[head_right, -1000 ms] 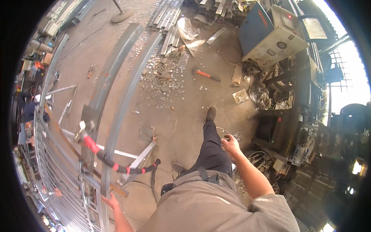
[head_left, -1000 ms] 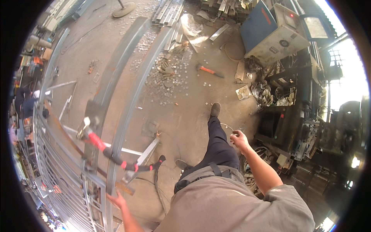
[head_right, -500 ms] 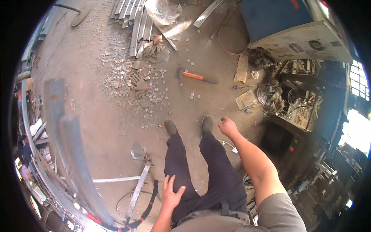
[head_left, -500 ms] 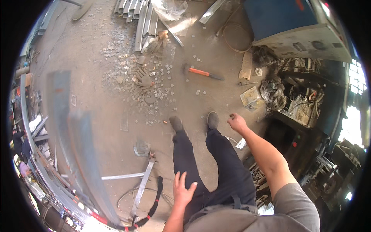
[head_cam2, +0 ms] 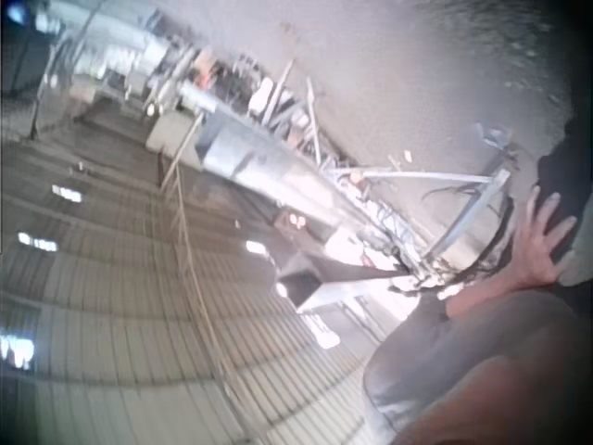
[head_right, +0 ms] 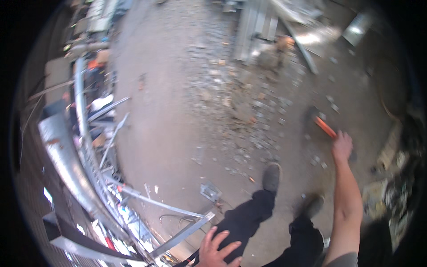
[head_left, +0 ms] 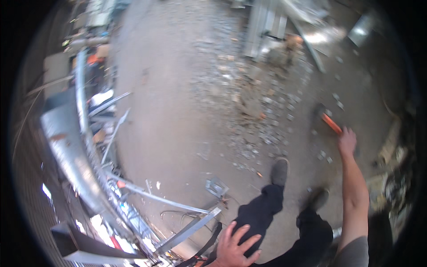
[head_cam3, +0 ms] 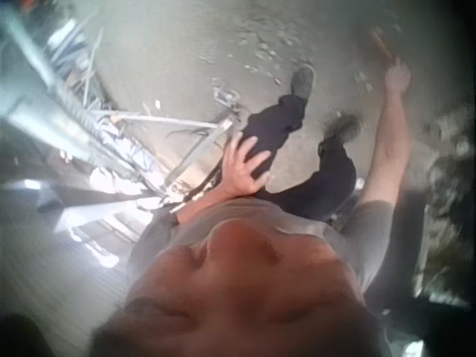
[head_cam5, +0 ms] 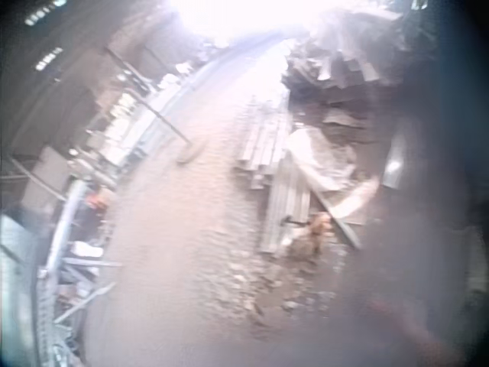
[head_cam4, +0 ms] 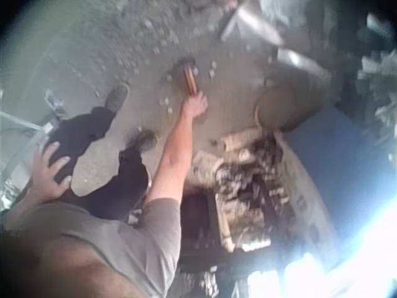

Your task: The person welds a metal frame using a handheld welding torch, creating bright sparks along the seams. They reposition the frame and continue welding different sections, then briefly use a hammer to tap the structure before resuming welding.

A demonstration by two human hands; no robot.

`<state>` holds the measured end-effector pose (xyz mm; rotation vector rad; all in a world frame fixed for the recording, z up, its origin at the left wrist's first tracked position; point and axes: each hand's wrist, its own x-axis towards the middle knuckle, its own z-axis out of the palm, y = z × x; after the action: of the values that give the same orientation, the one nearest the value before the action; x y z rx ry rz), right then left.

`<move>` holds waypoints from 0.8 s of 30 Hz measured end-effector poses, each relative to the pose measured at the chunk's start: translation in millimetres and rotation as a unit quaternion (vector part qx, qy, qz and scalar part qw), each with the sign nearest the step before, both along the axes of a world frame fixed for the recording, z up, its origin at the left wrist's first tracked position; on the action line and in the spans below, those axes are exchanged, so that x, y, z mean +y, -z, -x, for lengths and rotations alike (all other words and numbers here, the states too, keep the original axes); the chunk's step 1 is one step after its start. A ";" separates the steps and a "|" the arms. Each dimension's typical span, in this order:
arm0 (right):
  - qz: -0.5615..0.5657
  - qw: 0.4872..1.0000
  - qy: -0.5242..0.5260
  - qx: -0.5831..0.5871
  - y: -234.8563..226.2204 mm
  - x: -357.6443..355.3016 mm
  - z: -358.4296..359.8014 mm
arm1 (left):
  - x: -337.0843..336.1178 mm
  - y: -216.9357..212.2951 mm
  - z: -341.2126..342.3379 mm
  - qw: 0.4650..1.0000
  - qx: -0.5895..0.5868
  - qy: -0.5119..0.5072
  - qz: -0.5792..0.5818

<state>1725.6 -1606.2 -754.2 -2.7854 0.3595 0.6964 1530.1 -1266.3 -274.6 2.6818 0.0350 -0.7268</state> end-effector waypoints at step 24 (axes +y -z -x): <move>-0.369 0.910 0.015 0.190 -647.7 27.3 223.8 | -7.1 -147.2 335.2 0.824 0.068 -0.516 0.223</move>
<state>1501.8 -1578.9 -106.5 -1.9235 0.1528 1.0974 1194.9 -1273.4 -127.4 1.7435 1.1025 -0.4516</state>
